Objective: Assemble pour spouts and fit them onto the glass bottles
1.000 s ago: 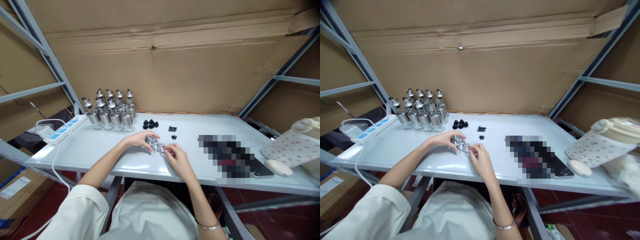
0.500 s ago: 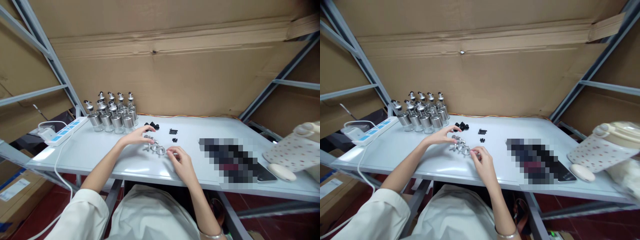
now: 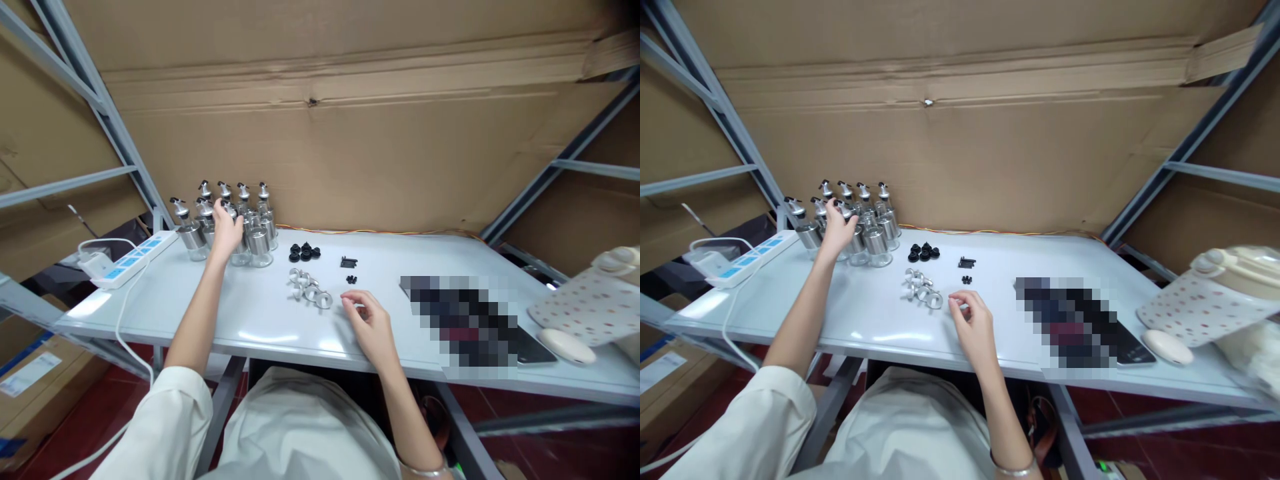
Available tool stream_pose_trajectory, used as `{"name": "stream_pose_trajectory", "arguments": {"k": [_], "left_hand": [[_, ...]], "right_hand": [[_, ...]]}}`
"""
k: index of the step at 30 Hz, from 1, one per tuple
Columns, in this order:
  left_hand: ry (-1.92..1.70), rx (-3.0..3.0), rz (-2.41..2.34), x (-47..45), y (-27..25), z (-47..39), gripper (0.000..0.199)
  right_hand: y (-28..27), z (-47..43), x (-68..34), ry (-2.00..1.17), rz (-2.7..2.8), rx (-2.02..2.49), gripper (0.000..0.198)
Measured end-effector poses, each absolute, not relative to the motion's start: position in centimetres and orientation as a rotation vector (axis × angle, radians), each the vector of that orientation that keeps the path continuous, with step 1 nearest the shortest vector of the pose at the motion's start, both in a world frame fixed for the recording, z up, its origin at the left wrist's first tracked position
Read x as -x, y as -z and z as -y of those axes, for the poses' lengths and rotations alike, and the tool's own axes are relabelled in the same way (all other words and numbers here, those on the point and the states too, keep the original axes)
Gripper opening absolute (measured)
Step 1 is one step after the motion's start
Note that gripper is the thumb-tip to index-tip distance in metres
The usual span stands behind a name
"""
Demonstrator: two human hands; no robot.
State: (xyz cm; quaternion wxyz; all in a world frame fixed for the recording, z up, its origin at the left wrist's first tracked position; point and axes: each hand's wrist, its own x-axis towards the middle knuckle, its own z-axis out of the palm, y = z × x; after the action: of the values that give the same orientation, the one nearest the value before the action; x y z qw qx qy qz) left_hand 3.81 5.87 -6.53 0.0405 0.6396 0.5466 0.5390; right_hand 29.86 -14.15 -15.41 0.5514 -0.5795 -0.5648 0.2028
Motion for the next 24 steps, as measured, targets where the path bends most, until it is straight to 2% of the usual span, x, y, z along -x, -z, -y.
{"name": "stream_pose_trajectory", "arguments": {"k": [6, 15, 24], "left_hand": [[-1.467, -1.999, -1.763, -2.2, 6.7, -5.9, 0.012], [-1.241, -2.254, -1.71, -1.2, 5.9, 5.5, 0.011], [-1.204, -2.277, -1.287, -7.8, 5.6, 13.3, 0.014]], "right_hand": [[15.6, 14.2, -29.9, -0.481, 1.33, 1.376, 0.024], [15.5, 14.2, -29.9, -0.479, 1.236, 1.387, 0.027], [15.5, 14.4, -30.0, -0.494, 1.123, 1.372, 0.03]]}}
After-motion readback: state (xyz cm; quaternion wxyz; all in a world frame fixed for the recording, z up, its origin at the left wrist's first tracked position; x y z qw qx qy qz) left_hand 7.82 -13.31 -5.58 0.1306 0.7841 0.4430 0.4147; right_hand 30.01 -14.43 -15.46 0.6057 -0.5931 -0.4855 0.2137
